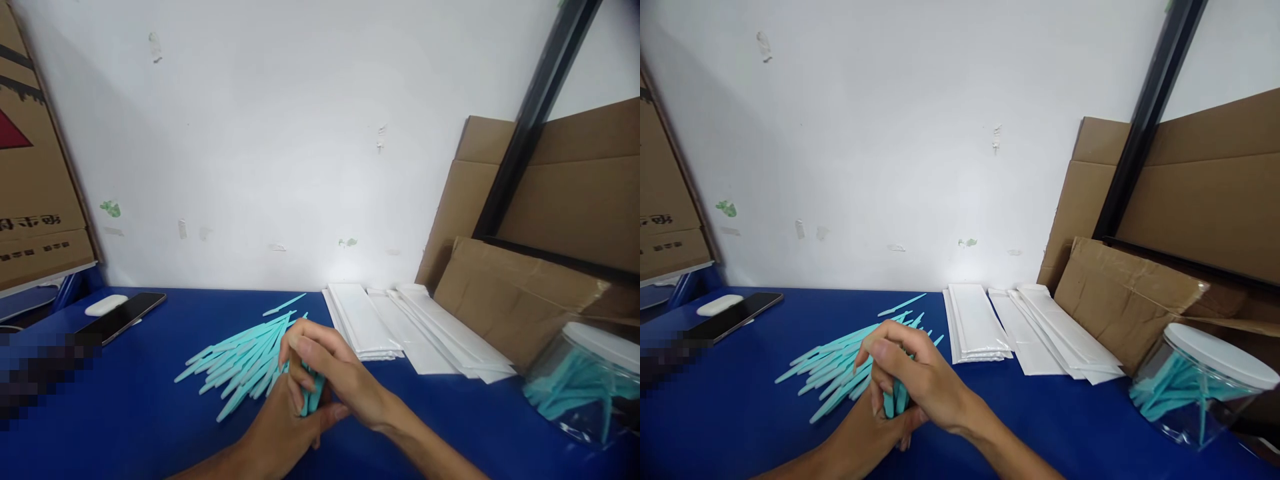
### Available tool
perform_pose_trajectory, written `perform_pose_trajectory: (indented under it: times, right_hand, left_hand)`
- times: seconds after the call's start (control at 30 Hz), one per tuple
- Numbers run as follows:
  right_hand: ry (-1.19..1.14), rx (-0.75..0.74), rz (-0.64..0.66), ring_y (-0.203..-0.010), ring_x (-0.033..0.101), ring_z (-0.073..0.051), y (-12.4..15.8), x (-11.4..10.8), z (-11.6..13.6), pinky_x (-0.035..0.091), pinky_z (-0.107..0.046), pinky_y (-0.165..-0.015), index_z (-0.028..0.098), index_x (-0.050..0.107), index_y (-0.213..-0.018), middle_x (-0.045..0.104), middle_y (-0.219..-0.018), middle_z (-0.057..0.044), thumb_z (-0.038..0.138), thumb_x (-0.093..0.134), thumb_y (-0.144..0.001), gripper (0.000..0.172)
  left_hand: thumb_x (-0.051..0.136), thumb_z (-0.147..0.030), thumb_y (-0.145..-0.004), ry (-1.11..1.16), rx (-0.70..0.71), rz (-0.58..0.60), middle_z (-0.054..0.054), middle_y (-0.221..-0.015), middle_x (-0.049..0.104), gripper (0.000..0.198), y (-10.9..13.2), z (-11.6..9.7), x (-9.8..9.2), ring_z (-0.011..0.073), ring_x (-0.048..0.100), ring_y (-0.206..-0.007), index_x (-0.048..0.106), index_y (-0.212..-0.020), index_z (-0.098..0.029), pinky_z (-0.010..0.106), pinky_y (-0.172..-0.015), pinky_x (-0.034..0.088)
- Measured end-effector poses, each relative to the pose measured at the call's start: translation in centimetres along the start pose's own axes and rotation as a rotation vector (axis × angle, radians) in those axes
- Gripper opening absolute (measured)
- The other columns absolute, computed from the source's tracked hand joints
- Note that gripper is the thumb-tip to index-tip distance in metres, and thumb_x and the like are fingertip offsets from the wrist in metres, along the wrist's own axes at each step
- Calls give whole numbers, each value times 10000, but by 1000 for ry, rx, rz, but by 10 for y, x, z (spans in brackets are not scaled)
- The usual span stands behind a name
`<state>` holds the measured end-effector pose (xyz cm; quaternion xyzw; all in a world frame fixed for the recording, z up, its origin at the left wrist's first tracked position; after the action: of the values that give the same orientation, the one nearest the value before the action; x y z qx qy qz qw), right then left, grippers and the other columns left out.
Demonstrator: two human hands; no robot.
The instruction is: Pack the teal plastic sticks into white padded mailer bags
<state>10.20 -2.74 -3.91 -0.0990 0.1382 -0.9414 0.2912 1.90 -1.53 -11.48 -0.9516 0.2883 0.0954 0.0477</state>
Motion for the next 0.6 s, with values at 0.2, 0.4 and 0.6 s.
perform_pose_trajectory:
  times: [0.2,0.4,0.6]
  right_hand:
    - [-82,-4,-18,-479,418,-82,-3,1,0,396,-198,-524,259,568,-1151,451,-614,85,357,473,-1022,188]
    - [-69,-18,-16,-515,468,-92,-4,-2,-6,441,-234,-568,228,587,-1111,544,-676,49,383,483,-1016,209]
    - [243,-137,-28,-755,631,-151,-3,-7,16,511,-321,-778,229,633,-1114,636,-809,-5,427,456,-1036,276]
  left_hand:
    - [730,-456,-799,-51,20,-56,13,-726,630,318,2,2,-4,186,589,-707,545,-741,-204,297,-645,464]
    - [678,-449,-851,41,44,-8,-9,-652,625,288,0,-2,-2,179,612,-651,583,-904,-183,297,-651,492]
    - [534,-622,-921,-48,25,75,-79,-472,462,460,2,3,2,116,451,-446,610,-983,-172,247,-510,394]
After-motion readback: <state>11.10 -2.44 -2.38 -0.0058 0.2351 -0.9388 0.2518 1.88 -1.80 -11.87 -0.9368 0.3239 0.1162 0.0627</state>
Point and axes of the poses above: each hand's wrist, its own y-axis away from the middle knuckle, its own x-axis out of the palm, z = x × y, the point moved 4 cm from there along -y, towards the middle knuckle
